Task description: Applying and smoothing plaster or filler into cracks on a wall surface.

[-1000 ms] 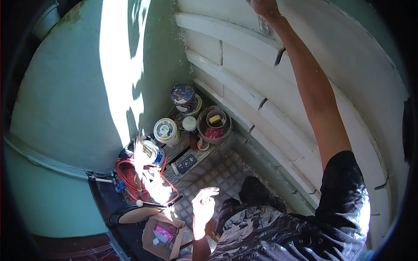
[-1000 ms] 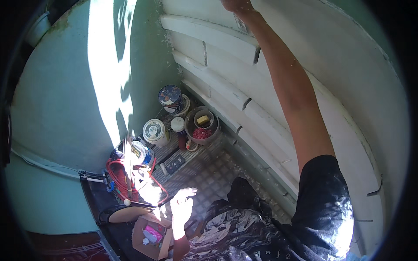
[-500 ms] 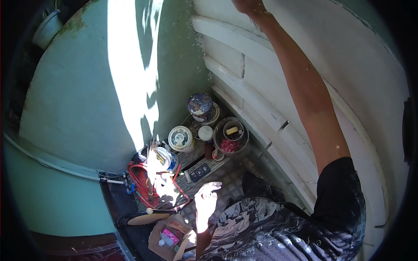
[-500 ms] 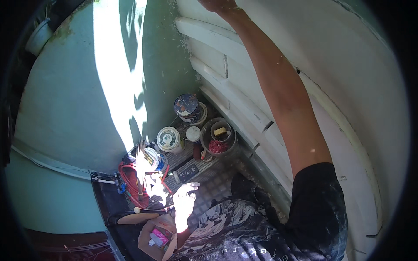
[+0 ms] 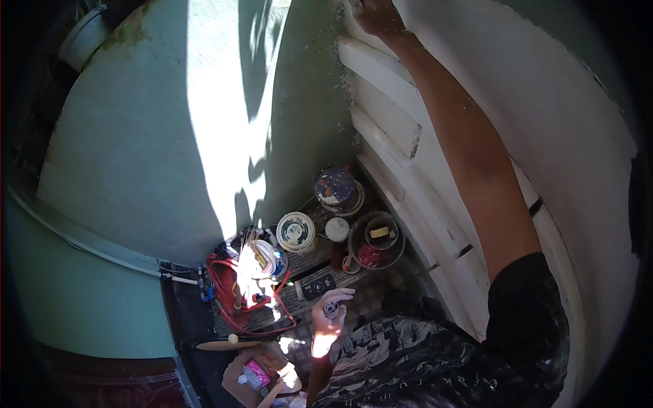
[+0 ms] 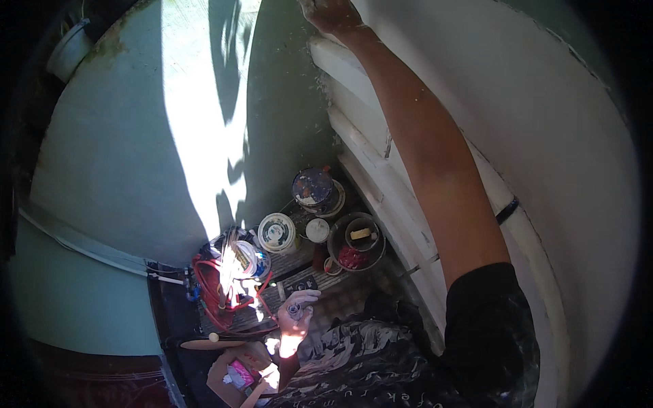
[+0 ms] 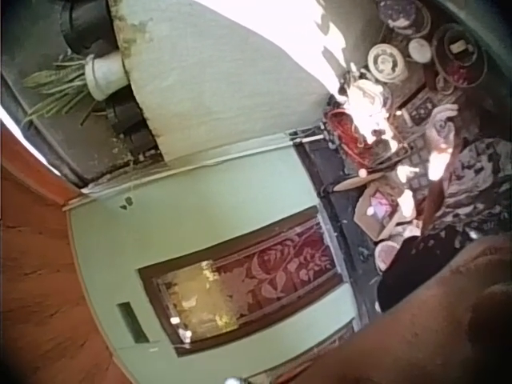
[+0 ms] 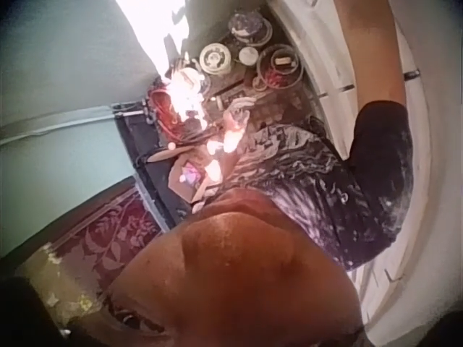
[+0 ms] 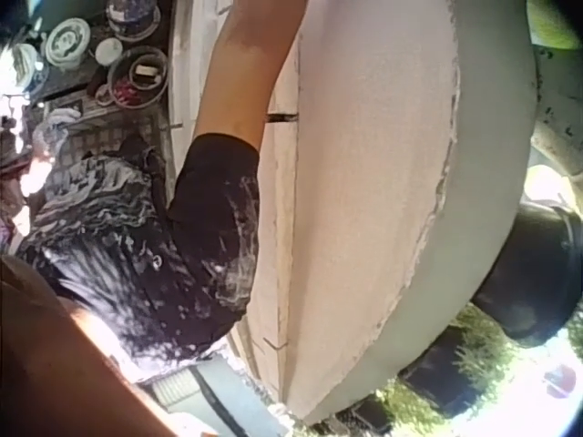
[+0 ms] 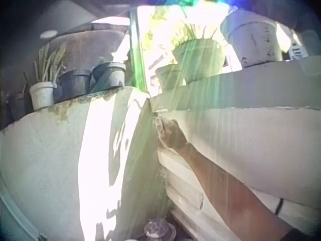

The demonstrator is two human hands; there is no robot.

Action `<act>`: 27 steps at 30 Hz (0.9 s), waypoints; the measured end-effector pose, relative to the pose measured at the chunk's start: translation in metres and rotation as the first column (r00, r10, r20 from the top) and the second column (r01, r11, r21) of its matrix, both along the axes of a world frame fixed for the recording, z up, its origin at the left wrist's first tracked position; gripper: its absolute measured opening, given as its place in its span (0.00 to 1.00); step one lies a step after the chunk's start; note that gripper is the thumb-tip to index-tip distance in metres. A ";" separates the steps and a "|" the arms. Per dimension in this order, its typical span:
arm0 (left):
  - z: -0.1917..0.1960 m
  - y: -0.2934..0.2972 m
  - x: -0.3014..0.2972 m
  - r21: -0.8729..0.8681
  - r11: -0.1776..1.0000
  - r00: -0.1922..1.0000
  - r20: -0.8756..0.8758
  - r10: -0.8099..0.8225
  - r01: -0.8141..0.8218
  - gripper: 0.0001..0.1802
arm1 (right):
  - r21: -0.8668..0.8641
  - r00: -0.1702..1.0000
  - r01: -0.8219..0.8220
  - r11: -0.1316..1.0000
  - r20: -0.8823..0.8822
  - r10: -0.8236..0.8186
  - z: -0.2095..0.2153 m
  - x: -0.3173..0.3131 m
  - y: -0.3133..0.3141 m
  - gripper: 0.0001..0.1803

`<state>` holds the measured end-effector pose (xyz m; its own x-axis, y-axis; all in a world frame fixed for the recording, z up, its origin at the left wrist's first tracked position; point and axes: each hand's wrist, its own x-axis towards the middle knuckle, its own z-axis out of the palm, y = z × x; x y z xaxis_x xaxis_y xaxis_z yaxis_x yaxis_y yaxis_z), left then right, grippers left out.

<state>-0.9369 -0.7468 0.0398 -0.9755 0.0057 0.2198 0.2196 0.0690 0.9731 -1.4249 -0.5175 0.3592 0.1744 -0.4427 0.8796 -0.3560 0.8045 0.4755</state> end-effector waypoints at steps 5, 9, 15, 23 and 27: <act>0.001 0.012 -0.017 -0.019 0.999 0.998 -0.046 -0.034 0.033 0.17 | 0.032 0.999 0.027 0.999 -0.027 -0.026 -0.009 -0.040 -0.022 0.17; 0.004 0.004 -0.024 -0.078 0.997 0.999 -0.037 0.011 -0.014 0.16 | -0.395 0.721 -0.266 0.879 0.524 0.453 0.015 0.013 -0.069 0.18; 0.005 0.004 -0.030 -0.021 0.991 0.990 -0.049 0.134 -0.136 0.16 | 0.139 0.913 0.241 0.960 0.302 -0.273 -0.013 -0.120 -0.053 0.18; 0.008 0.006 -0.015 -0.080 0.953 0.955 0.040 0.295 -0.292 0.18 | -0.367 0.723 -0.508 0.779 0.310 0.617 -0.001 -0.107 -0.097 0.12; 0.021 0.019 -0.015 -0.115 0.934 0.936 0.060 0.346 -0.338 0.18 | -0.427 0.774 -0.371 0.824 0.349 0.529 -0.010 -0.118 -0.104 0.16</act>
<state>-0.9523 -0.7278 0.0607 -0.9364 -0.3133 0.1583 0.0884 0.2258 0.9702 -1.5430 -0.6217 0.3494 -0.1521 -0.0959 0.9837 -0.8183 0.5703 -0.0709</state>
